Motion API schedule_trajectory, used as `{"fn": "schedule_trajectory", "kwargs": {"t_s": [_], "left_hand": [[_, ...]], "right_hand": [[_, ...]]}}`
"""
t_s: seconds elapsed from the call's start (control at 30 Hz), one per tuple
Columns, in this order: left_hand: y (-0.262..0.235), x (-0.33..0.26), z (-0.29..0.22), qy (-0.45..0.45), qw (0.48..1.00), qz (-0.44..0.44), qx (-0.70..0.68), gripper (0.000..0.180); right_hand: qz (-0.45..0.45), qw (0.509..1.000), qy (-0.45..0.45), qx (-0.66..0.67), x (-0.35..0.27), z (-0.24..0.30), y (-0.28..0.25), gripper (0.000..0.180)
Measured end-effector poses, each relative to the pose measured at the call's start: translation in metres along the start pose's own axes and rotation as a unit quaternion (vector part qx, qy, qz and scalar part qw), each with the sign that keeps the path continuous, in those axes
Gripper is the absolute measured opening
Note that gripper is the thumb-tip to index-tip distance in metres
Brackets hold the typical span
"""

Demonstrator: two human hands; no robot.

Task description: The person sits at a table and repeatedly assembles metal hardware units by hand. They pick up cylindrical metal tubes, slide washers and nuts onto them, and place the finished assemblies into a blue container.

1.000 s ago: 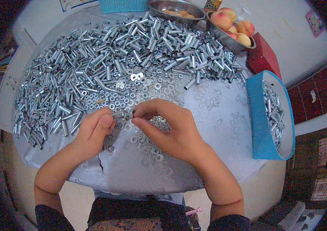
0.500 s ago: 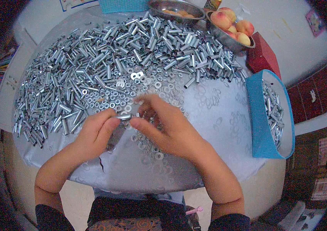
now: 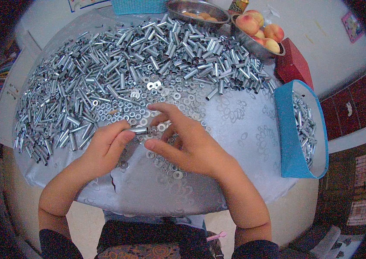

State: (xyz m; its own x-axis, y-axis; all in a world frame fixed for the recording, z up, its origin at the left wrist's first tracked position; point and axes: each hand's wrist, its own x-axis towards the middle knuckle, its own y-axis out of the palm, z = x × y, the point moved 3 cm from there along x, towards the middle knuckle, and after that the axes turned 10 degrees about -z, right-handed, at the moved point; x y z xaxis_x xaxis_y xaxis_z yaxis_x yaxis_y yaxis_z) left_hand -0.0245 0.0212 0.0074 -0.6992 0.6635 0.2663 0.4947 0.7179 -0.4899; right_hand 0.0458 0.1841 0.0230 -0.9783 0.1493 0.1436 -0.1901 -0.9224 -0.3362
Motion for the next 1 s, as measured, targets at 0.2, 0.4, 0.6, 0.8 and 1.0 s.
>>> {"fn": "schedule_trajectory", "kwargs": {"t_s": [0.2, 0.4, 0.6, 0.8, 1.0], "left_hand": [[0.001, -0.001, 0.003, 0.002, 1.000, 0.015, 0.005, 0.020], [0.002, 0.000, -0.001, 0.000, 1.000, 0.023, 0.002, 0.022], [0.006, -0.003, 0.004, 0.012, 0.999, 0.029, 0.007, 0.025], [0.003, -0.002, 0.003, 0.009, 0.999, 0.025, 0.020, 0.024], [0.004, -0.002, 0.001, -0.002, 0.999, 0.029, 0.020, 0.024]], "right_hand": [[0.000, 1.000, -0.023, -0.020, 0.000, -0.004, -0.001, 0.026], [-0.003, 0.998, -0.033, -0.049, 0.000, 0.003, -0.001, 0.020], [0.041, 0.992, -0.042, -0.109, 0.000, 0.008, -0.005, 0.022], [0.051, 0.991, -0.049, -0.116, 0.000, -0.003, -0.003, 0.022], [0.050, 0.992, -0.041, -0.110, 0.001, -0.003, -0.004, 0.022]]}}
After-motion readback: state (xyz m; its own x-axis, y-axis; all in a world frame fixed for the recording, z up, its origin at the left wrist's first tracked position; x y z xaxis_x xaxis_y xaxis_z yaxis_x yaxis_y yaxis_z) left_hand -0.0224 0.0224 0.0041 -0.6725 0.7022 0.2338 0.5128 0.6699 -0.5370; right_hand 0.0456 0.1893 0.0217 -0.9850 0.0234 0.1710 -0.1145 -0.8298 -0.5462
